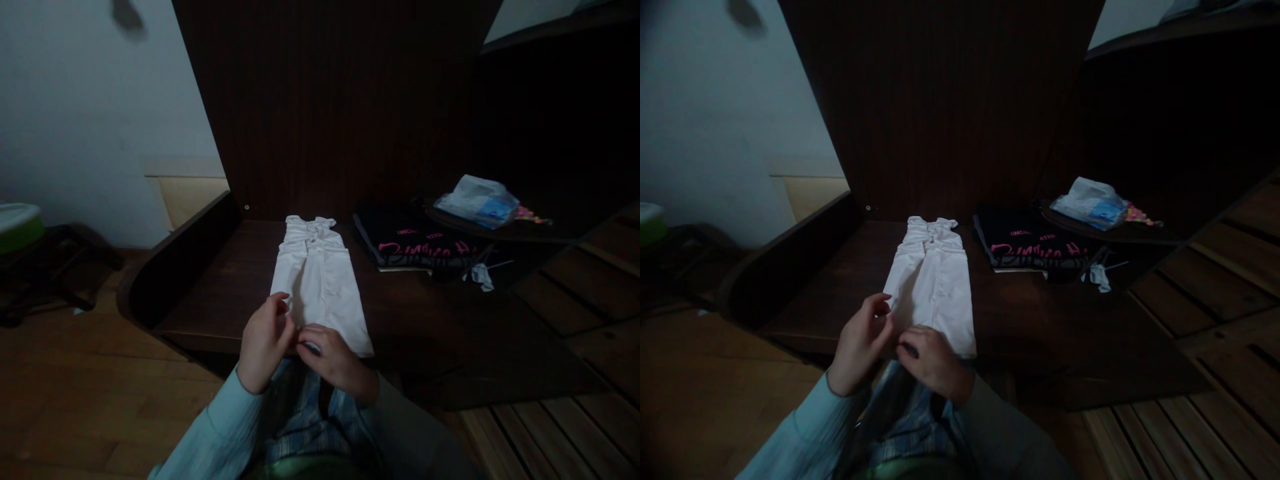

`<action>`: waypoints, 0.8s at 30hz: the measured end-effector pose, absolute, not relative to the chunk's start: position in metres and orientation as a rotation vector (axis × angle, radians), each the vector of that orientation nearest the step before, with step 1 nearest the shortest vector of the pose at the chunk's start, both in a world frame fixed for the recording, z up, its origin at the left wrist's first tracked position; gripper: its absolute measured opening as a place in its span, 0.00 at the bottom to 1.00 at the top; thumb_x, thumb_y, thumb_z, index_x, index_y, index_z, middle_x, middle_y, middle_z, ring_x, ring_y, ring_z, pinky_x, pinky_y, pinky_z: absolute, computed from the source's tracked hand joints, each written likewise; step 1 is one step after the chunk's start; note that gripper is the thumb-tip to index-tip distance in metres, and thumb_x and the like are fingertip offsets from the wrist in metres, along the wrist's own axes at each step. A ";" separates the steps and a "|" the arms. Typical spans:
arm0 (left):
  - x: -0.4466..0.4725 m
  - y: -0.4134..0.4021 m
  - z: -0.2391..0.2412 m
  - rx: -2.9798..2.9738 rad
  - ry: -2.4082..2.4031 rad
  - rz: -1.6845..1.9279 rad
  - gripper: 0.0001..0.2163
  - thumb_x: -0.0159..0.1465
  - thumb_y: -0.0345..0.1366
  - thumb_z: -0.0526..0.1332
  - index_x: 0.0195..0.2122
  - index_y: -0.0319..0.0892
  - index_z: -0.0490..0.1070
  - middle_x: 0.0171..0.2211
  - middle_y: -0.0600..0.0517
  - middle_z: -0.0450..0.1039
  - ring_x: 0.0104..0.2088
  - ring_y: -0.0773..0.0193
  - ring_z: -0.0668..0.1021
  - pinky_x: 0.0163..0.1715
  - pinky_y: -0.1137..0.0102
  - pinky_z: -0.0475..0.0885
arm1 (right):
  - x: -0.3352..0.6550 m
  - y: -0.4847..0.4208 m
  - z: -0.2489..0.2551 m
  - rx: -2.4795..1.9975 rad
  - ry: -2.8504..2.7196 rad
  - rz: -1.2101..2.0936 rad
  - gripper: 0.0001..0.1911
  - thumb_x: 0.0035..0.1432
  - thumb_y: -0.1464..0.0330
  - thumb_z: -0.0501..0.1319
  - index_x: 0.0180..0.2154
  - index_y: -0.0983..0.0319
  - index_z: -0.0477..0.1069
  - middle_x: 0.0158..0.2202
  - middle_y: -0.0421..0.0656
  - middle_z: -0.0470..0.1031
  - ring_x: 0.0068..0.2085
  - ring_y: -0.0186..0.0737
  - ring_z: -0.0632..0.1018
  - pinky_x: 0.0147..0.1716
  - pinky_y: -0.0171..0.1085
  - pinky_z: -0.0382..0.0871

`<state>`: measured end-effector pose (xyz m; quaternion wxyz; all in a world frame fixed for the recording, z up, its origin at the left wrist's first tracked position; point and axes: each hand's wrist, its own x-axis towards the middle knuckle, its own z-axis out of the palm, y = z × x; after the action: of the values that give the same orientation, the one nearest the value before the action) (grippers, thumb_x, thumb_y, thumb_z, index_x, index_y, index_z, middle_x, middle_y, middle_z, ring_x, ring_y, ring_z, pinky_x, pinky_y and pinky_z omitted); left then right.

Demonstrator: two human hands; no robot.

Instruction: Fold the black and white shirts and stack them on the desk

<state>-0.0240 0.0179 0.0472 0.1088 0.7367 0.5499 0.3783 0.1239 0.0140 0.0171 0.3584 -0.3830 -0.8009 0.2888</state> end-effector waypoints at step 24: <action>-0.019 -0.004 0.011 2.442 1.314 0.852 0.09 0.57 0.26 0.54 0.38 0.43 0.67 0.38 0.50 0.70 0.40 0.61 0.70 0.40 0.65 0.67 | 0.142 0.078 0.018 -1.233 -1.933 1.134 0.10 0.44 0.68 0.63 0.23 0.61 0.61 0.18 0.32 0.61 0.21 0.29 0.65 0.21 0.29 0.56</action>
<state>-0.0186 -0.0041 0.0111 0.1199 0.8357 0.4497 0.2914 0.1421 0.0785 0.0185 0.2877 -0.4616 -0.7237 0.4247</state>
